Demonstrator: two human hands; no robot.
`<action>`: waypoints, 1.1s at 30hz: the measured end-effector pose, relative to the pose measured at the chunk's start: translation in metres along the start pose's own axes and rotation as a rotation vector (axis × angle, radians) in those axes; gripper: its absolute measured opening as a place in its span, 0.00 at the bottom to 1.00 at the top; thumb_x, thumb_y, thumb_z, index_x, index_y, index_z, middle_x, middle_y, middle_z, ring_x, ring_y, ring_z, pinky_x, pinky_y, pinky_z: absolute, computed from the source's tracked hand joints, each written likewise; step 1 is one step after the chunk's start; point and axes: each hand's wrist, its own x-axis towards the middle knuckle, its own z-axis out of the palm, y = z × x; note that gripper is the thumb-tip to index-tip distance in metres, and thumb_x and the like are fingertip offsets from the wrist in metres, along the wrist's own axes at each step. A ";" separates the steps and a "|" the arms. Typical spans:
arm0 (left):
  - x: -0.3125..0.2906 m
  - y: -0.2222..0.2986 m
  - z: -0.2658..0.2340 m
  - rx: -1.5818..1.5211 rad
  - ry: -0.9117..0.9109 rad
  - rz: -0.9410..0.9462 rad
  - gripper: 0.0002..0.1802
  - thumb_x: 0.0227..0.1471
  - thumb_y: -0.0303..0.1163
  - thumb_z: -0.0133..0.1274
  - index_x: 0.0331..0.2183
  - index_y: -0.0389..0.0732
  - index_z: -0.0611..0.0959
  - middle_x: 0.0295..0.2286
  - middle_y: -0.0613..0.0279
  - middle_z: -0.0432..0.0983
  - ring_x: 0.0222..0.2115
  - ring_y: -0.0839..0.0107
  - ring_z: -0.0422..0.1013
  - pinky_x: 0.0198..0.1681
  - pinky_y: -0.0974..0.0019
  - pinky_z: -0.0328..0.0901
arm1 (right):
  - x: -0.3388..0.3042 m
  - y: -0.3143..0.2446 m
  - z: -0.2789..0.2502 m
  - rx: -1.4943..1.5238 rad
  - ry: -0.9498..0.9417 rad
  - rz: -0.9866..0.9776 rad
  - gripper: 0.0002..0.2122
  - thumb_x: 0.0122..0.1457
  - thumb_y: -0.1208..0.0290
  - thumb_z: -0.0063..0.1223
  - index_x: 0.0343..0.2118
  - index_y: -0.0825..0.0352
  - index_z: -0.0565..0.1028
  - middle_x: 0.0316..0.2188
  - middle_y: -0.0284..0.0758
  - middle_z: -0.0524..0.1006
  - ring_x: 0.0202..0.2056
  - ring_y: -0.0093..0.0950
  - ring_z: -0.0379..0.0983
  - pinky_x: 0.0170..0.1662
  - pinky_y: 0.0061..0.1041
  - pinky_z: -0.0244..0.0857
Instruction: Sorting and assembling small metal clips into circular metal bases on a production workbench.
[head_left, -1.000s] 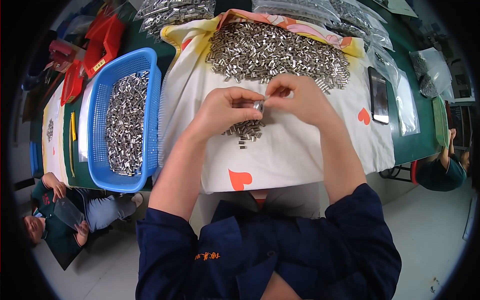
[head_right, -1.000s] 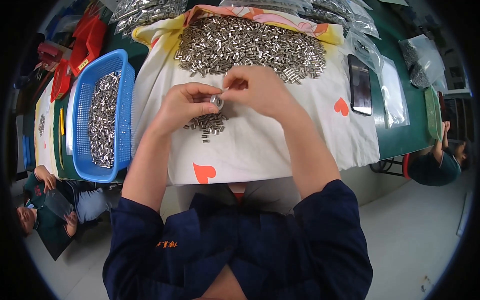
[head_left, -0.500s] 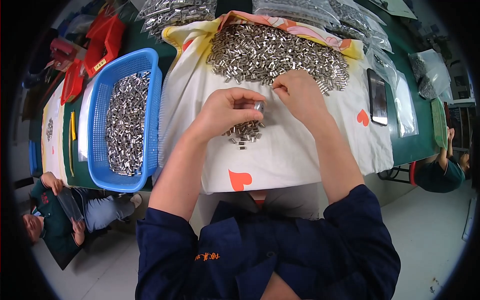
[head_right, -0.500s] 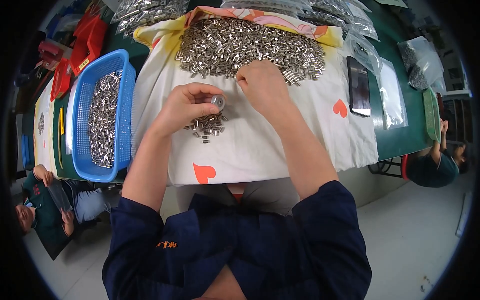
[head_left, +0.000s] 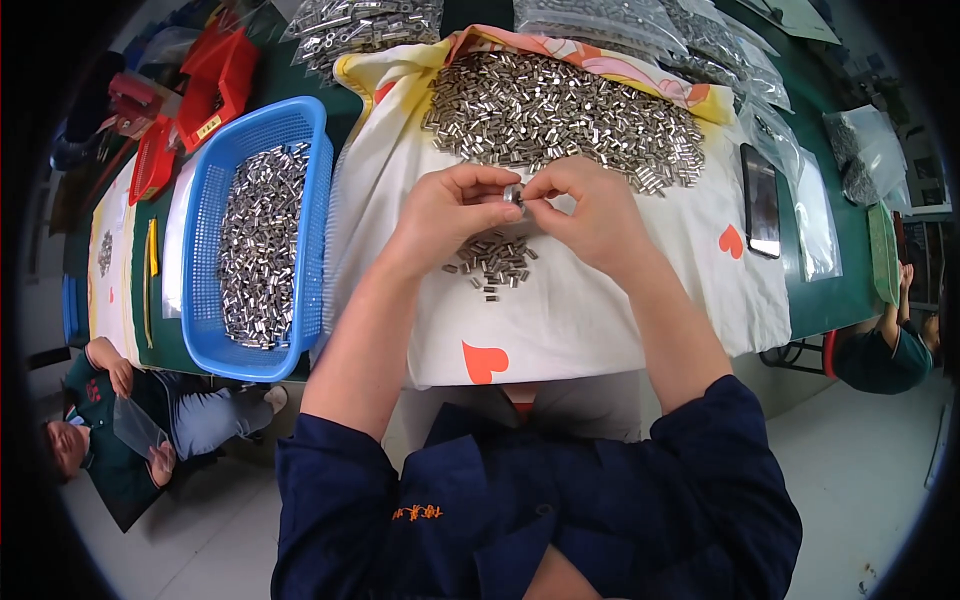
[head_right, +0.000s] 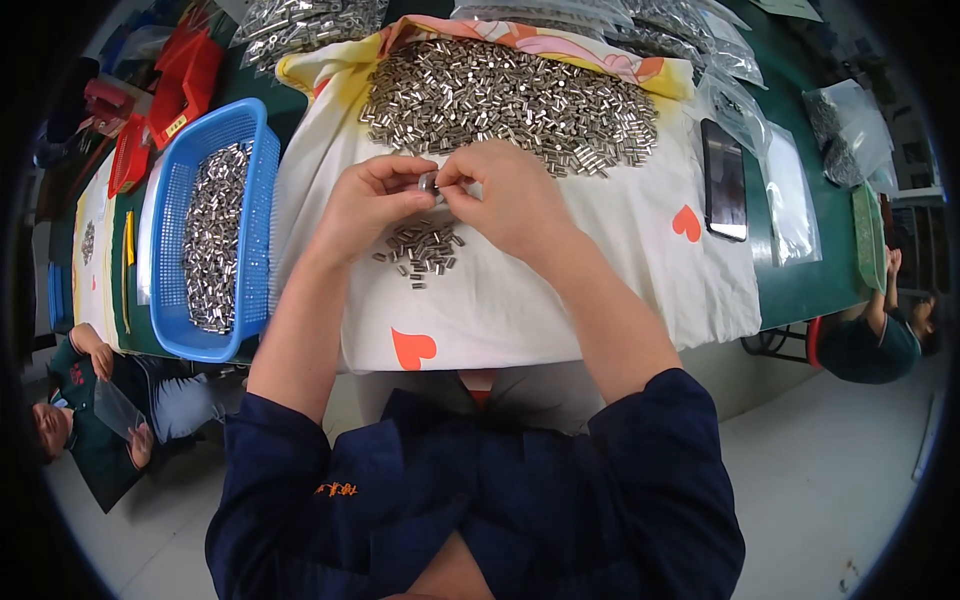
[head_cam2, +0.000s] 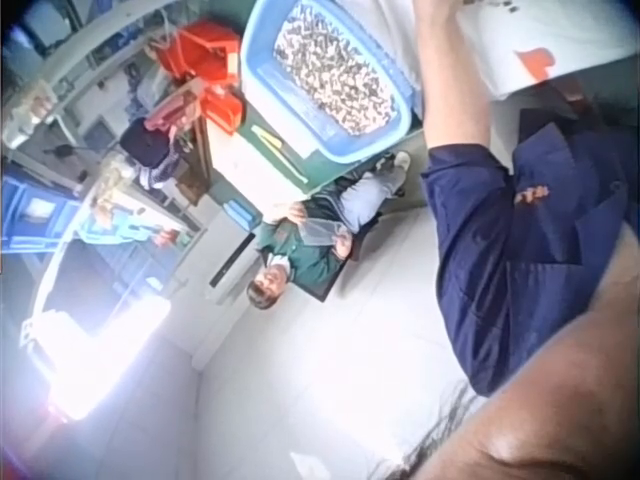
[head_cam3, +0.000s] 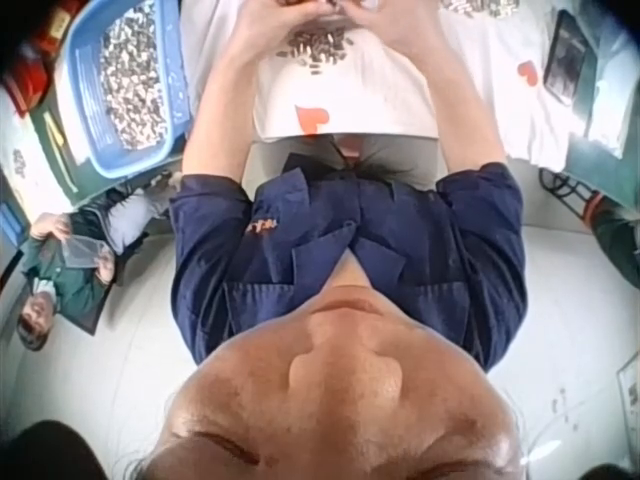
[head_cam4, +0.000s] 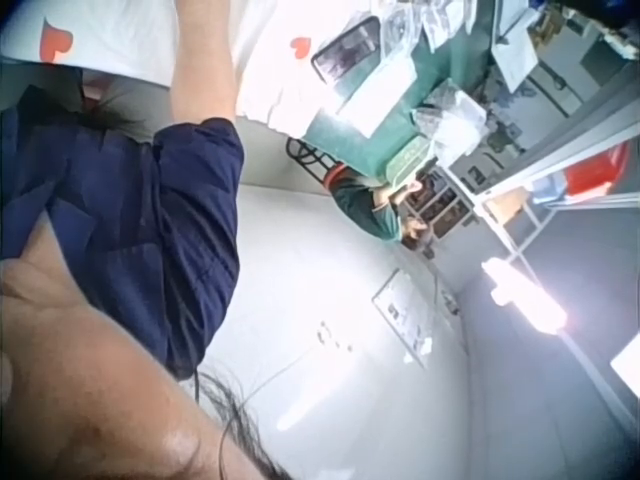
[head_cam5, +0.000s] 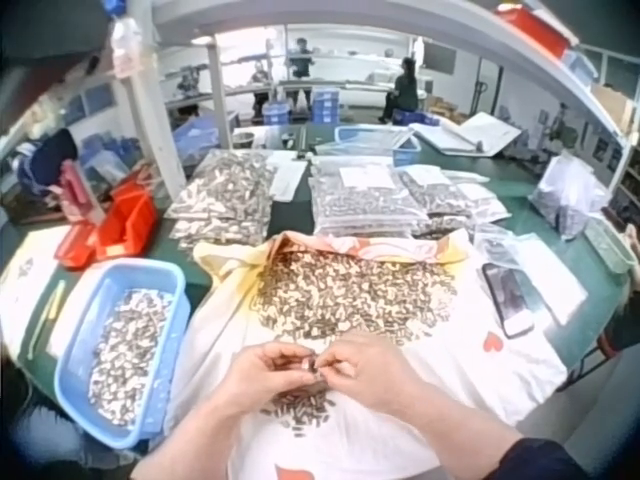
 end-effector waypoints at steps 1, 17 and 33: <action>0.001 -0.002 0.000 0.029 0.017 -0.004 0.17 0.39 0.19 0.55 0.37 0.32 0.74 0.29 0.60 0.74 0.29 0.77 0.70 0.34 0.76 0.66 | -0.001 0.000 0.001 -0.162 0.050 -0.110 0.03 0.41 0.78 0.52 0.22 0.67 0.73 0.22 0.33 0.73 0.26 0.27 0.69 0.30 0.22 0.62; -0.006 -0.001 0.005 0.210 -0.098 -0.112 0.15 0.37 0.22 0.58 0.34 0.33 0.77 0.25 0.67 0.73 0.26 0.82 0.68 0.31 0.79 0.64 | 0.009 0.011 -0.021 0.140 -0.167 0.299 0.06 0.43 0.77 0.54 0.27 0.69 0.73 0.19 0.30 0.72 0.23 0.16 0.66 0.29 0.15 0.61; -0.007 0.004 0.008 0.319 -0.167 -0.112 0.17 0.35 0.20 0.58 0.34 0.36 0.78 0.23 0.71 0.70 0.25 0.86 0.66 0.30 0.81 0.64 | 0.006 0.027 0.010 -0.408 0.059 0.029 0.05 0.44 0.71 0.51 0.25 0.64 0.75 0.23 0.35 0.73 0.32 0.33 0.66 0.36 0.30 0.61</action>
